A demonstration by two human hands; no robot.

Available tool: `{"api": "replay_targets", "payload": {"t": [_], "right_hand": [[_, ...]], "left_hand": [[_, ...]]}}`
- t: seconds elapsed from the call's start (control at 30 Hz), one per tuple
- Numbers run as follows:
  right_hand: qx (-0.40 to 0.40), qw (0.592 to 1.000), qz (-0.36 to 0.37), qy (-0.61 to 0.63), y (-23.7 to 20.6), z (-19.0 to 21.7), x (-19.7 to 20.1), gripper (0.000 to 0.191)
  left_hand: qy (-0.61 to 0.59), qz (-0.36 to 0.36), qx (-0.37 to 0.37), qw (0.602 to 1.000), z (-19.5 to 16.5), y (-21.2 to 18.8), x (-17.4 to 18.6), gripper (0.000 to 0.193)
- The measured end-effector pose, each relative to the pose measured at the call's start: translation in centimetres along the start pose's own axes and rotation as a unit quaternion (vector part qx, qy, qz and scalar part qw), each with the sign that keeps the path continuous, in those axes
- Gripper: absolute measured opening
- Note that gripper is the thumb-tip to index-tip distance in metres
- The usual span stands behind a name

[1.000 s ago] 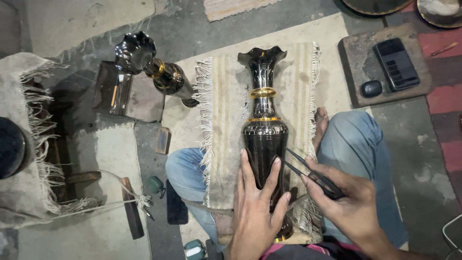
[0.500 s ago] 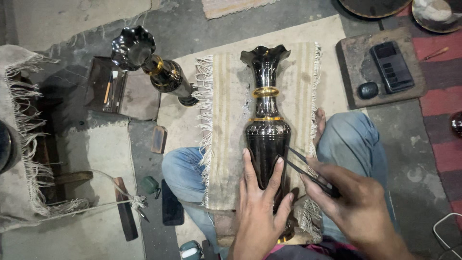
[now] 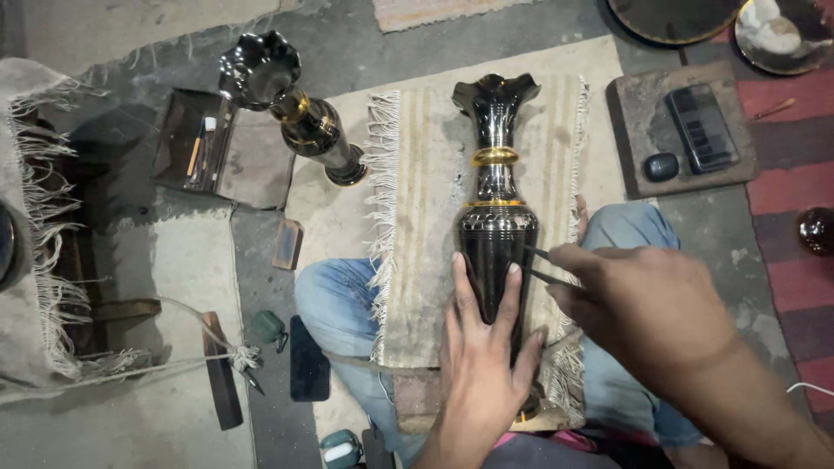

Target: The person sits cross-legged on the floor with a black metal vase resting on a board, holding it steady with one hand while using a small hand engraving tool to carve decorative patterns into the vase's surface, working around the body of the vase and briefly lifting it near the end.

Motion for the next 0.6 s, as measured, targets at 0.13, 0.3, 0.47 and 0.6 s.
{"api": "replay_targets", "payload": {"t": [0.13, 0.3, 0.47, 0.6], "right_hand": [[0.003, 0.996, -0.035, 0.082, -0.8, -0.6, 0.1, 0.038], [0.03, 0.987, -0.083, 0.134, -2.0, -0.6, -0.1, 0.044], [-0.006, 0.989, -0.046, 0.138, -2.1, -0.9, -0.8, 0.046], [-0.003, 0.987, -0.049, 0.152, -2.1, -0.8, -0.8, 0.048]], "left_hand": [[0.004, 0.006, 0.001, 1.0, 0.0, 0.1, 0.1, 0.075], [0.002, 0.009, -0.001, 1.0, 0.1, 0.0, 0.2, 0.075], [-0.003, 0.029, 0.012, 1.0, 0.3, 0.1, 0.1, 0.074], [-0.001, 0.022, 0.007, 1.0, 0.1, 0.0, 0.2, 0.073]]}}
Point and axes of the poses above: each hand's wrist, its own y-axis towards the middle knuckle, its own x-axis out of the back of the hand, z = x × y, the point moved 5 cm from there along y, towards the middle knuckle, and after that the axes turned 4 degrees about z, right-handed, at the moved point
